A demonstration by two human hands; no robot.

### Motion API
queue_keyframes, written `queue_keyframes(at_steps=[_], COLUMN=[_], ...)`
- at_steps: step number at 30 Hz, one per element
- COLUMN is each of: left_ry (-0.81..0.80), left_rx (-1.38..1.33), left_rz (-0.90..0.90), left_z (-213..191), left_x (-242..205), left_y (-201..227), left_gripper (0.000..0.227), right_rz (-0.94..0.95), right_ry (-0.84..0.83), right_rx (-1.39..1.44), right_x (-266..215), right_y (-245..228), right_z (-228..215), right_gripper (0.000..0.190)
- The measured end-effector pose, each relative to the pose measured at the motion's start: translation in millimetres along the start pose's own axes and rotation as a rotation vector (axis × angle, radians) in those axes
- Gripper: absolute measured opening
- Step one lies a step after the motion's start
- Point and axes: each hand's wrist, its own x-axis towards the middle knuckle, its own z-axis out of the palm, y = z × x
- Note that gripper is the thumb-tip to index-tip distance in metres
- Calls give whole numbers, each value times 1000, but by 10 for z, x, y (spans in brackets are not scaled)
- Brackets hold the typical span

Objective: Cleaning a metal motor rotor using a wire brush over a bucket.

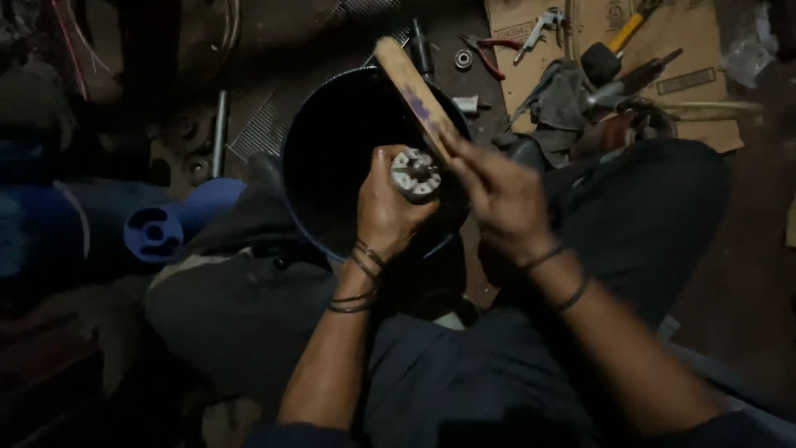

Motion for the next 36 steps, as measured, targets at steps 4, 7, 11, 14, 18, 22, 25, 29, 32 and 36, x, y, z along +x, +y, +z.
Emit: queue_keyframes(at_steps=[4, 7, 11, 14, 18, 22, 25, 29, 32, 36], left_ry=[62, 100, 128, 168, 219, 207, 165, 214, 256, 213], left_rx=[-228, -382, -459, -481, -426, -497, -434, -238, 30, 110], left_rz=[36, 15, -9, -21, -100, -195, -82, 97, 169, 182], left_z=[2, -32, -93, -133, -203, -238, -223, -164, -224, -205], left_x=[103, -4, 74, 91, 127, 156, 180, 129, 112, 150], left_y=[-76, -89, -120, 107, 54, 22, -65, -39, 80, -29], left_gripper=[85, 90, 84, 69, 57, 61, 58, 72, 64, 70], right_rz=[-372, -417, -388, -301, -284, -224, -139, -53, 142, 239], right_ry=[32, -6, -55, -47, -51, -89, -111, -154, -220, -347], right_rx=[-448, -557, -544, -539, -520, -551, -505, -316, -142, -76], right_x=[467, 491, 533, 525, 575, 587, 576, 352, -288, -917], right_y=[572, 952, 1102, 1005, 899, 810, 773, 266, -152, -394], right_z=[-435, -584, -474, -528, -507, -484, -488, -589, -573, -438], right_gripper=[30, 33, 36, 39, 38, 37, 37, 41, 44, 51])
